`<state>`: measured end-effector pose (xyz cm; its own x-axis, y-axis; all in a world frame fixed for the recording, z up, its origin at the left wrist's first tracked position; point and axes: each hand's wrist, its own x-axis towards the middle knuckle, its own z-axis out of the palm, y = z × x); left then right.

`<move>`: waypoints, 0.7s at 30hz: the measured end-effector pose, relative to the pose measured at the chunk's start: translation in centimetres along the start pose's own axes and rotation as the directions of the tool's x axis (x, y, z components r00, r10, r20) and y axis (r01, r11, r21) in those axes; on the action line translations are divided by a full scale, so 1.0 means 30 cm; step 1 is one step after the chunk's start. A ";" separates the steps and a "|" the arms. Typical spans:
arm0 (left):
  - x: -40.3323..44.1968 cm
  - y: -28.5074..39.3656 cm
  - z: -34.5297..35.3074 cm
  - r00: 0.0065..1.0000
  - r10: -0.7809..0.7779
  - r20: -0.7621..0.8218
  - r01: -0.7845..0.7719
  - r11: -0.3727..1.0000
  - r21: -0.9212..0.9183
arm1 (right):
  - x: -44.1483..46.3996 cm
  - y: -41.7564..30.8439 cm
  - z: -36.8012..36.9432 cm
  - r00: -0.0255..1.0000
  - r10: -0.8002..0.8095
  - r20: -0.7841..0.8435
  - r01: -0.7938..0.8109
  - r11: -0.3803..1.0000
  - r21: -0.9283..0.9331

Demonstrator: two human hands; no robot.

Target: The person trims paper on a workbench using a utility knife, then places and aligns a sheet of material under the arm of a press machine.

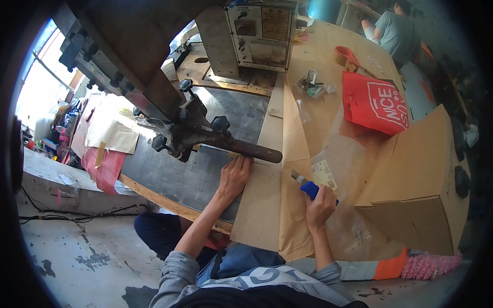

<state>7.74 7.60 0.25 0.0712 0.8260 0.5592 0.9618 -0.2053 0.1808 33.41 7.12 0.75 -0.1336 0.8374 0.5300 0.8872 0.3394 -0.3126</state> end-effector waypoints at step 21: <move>-0.039 0.031 -0.034 0.813 -0.581 0.034 0.567 0.776 -0.278 | 0.006 -0.001 -0.010 0.999 0.021 0.043 -0.019 0.998 -0.062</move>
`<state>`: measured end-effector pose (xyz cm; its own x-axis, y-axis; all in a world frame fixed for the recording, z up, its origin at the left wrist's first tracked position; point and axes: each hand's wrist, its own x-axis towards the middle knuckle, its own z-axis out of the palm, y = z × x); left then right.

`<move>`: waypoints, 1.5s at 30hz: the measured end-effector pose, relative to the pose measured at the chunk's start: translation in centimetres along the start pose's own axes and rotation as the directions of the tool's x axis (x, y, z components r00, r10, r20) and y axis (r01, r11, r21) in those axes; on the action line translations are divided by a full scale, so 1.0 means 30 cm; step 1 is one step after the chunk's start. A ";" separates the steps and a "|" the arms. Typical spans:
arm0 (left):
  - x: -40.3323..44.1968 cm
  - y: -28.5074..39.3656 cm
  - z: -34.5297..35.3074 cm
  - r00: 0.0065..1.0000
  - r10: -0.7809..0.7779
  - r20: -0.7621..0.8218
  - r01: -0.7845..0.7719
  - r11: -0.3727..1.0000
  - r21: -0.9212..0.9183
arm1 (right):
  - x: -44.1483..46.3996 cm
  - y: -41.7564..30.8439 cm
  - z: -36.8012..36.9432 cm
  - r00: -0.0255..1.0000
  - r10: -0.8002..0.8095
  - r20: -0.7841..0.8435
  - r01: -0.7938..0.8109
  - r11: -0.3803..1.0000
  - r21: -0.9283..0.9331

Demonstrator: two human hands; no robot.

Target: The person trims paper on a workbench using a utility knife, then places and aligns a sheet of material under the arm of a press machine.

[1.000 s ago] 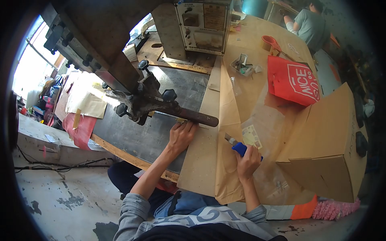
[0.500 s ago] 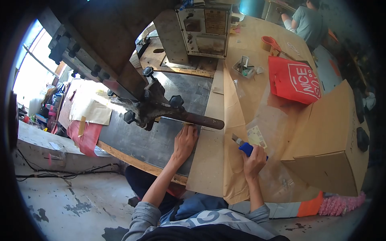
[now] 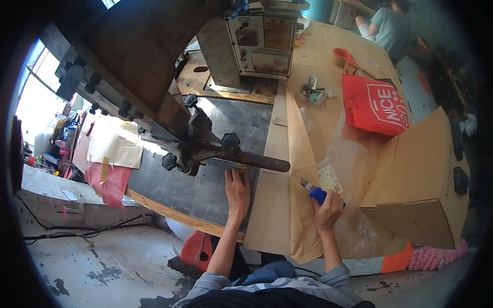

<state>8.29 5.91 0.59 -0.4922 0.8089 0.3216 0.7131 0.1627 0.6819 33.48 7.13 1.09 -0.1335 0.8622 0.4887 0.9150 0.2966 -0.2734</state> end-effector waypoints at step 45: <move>-0.252 0.168 0.063 0.994 -0.096 -0.050 0.108 0.924 0.366 | 0.240 -0.161 -0.051 0.658 -0.505 0.559 0.515 0.843 0.155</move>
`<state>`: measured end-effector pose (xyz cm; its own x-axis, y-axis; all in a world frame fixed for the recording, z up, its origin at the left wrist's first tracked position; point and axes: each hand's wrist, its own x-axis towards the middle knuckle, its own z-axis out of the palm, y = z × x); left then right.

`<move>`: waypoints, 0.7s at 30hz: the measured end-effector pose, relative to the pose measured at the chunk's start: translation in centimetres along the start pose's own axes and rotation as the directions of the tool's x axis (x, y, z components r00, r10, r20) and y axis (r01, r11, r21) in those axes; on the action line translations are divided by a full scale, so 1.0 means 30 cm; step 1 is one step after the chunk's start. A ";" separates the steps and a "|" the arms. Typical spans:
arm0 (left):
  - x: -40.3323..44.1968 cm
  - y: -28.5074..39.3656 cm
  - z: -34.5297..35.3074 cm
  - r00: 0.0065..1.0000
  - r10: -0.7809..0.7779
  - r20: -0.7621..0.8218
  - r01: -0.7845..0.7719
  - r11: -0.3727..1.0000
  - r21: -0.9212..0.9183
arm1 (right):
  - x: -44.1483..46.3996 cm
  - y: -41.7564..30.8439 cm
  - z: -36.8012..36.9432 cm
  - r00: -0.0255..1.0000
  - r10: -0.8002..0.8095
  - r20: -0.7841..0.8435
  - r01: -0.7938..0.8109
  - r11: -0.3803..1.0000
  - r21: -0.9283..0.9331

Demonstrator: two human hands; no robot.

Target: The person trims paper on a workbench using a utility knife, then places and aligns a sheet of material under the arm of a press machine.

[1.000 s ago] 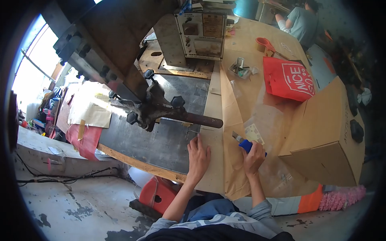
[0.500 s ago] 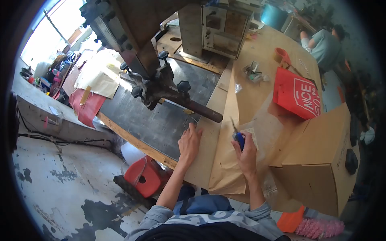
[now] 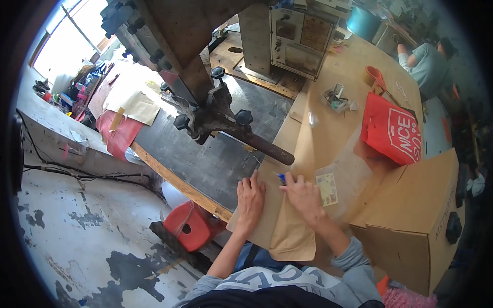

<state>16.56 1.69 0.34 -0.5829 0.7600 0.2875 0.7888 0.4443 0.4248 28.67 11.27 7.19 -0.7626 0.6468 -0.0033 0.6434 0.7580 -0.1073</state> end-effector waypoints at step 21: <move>0.059 0.045 -0.023 0.990 -0.035 0.138 0.041 0.998 -0.040 | 0.084 0.011 0.050 0.995 -0.054 -0.080 0.041 0.987 -0.158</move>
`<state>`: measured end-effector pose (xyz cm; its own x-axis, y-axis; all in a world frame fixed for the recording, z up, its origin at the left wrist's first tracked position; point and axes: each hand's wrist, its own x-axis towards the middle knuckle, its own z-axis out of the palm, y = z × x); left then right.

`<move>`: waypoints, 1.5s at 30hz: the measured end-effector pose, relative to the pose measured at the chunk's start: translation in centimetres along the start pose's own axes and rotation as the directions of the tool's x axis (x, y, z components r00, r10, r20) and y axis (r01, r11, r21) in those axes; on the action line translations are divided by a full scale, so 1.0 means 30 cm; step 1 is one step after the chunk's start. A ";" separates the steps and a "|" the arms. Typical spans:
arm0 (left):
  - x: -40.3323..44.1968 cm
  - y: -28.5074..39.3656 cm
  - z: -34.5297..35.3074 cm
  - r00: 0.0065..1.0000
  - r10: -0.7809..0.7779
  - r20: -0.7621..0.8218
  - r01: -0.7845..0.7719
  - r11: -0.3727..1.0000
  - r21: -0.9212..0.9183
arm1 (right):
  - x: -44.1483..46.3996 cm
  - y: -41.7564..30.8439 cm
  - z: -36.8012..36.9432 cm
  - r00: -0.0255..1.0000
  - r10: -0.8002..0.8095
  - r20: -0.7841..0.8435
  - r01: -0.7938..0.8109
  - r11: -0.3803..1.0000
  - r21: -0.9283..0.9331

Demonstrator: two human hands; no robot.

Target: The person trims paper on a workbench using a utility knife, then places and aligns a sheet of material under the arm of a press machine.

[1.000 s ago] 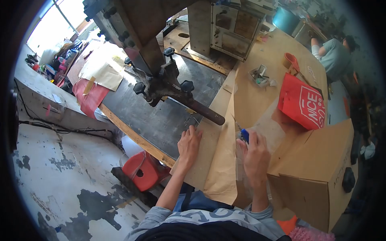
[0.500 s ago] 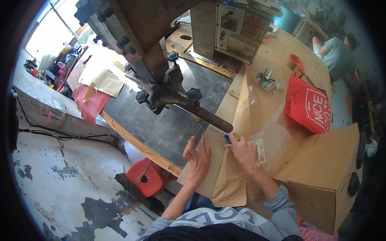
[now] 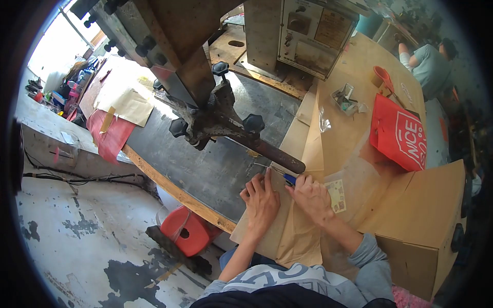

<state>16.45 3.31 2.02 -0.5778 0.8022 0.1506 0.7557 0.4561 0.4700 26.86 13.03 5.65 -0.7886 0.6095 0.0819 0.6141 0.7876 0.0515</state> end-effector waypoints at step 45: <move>-0.003 -0.038 -0.011 0.998 -0.058 0.008 0.058 0.997 -0.047 | 0.025 0.011 -0.164 0.937 -0.015 0.348 0.090 0.976 -0.200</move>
<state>15.55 2.59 1.75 -0.6182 0.7774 0.1159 0.7052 0.4834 0.5187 26.62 13.29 10.64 -0.7601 0.5908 -0.2706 0.5345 0.8053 0.2565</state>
